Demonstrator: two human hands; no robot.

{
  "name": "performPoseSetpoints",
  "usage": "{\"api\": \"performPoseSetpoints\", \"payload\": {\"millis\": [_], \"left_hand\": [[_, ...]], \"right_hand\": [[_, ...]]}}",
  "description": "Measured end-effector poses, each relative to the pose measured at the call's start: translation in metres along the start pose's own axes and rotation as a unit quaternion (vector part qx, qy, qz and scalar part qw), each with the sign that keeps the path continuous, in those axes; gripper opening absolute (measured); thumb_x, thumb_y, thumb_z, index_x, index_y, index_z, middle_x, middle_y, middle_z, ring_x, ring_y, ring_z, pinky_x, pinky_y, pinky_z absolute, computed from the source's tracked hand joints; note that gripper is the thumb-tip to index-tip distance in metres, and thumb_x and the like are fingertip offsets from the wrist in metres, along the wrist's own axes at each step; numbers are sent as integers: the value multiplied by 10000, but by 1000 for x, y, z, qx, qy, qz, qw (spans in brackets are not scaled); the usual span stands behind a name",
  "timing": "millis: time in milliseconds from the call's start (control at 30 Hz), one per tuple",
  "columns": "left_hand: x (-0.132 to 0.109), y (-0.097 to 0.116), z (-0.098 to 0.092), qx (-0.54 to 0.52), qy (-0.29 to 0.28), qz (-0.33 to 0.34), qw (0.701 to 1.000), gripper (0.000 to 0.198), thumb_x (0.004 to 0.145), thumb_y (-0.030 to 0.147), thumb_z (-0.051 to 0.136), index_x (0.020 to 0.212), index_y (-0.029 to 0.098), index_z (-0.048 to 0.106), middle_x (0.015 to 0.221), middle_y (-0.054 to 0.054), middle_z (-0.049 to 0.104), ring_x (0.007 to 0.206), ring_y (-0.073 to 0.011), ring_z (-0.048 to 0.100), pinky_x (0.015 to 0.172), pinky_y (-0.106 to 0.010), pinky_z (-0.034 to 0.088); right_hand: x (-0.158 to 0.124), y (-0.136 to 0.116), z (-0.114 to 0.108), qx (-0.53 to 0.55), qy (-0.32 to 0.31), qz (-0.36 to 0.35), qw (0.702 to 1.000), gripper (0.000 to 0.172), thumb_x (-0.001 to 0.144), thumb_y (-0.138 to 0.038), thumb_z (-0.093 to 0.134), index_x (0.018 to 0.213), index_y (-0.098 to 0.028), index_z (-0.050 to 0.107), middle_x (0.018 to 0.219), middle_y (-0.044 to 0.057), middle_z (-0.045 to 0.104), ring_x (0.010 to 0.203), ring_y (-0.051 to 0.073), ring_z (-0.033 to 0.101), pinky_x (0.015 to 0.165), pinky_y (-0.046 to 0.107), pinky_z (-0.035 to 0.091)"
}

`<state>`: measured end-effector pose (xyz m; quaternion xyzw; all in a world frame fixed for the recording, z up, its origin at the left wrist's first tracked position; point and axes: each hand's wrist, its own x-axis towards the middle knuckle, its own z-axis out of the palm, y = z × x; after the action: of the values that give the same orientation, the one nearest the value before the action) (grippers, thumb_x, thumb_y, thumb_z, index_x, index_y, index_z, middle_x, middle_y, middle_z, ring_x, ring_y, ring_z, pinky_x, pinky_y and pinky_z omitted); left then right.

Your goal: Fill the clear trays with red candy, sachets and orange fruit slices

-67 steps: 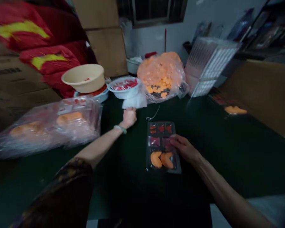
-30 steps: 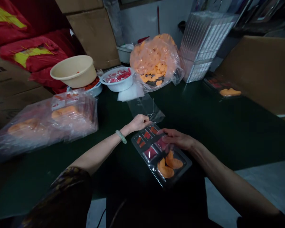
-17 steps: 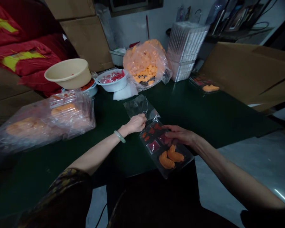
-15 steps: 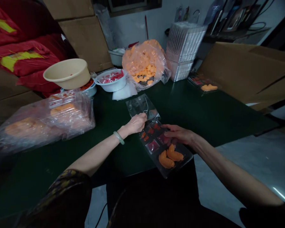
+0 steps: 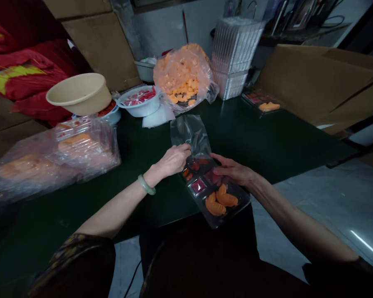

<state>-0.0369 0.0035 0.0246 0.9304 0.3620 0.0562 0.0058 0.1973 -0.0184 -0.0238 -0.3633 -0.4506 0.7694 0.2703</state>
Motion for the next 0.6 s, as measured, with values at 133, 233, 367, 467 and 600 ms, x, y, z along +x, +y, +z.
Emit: {"api": "performPoseSetpoints", "payload": {"millis": [133,233,367,467,600], "left_hand": [[0,5,9,0,-23,-22,999,225,727,56,366,796,143,562,1018,-110,542,907,-204,531,751,-345,420],[-4,6,22,-23,22,-111,993,191,750,122,399,846,158,560,1069,-104,527,908,-205,523,729,-332,410],[-8,-2,41,-39,52,-226,972,238,835,297,367,775,149,543,778,-85,562,658,-173,519,532,-278,363],[-8,-12,50,-82,32,-232,969,368,867,357,327,591,165,477,534,-10,470,487,-114,437,459,-242,298],[-12,-20,50,-125,20,-185,975,342,886,311,307,612,163,449,562,11,473,500,-84,433,487,-213,327]], "right_hand": [[-5,-1,0,11,11,-19,1000,803,693,-166,667,1373,-195,241,716,0,662,525,125,610,465,193,499],[-8,1,-2,30,22,-38,999,712,706,-177,655,1339,-206,330,718,-2,655,534,121,608,463,191,490],[-11,7,-2,60,36,-46,996,668,704,-190,659,1313,-206,385,756,13,656,556,120,607,492,214,503],[-13,11,1,90,58,-60,992,633,689,-190,673,1276,-215,436,859,22,657,579,106,601,505,208,510],[-15,13,9,136,111,-71,982,603,662,-165,686,1229,-208,486,794,-2,656,550,98,587,489,196,505]]}}
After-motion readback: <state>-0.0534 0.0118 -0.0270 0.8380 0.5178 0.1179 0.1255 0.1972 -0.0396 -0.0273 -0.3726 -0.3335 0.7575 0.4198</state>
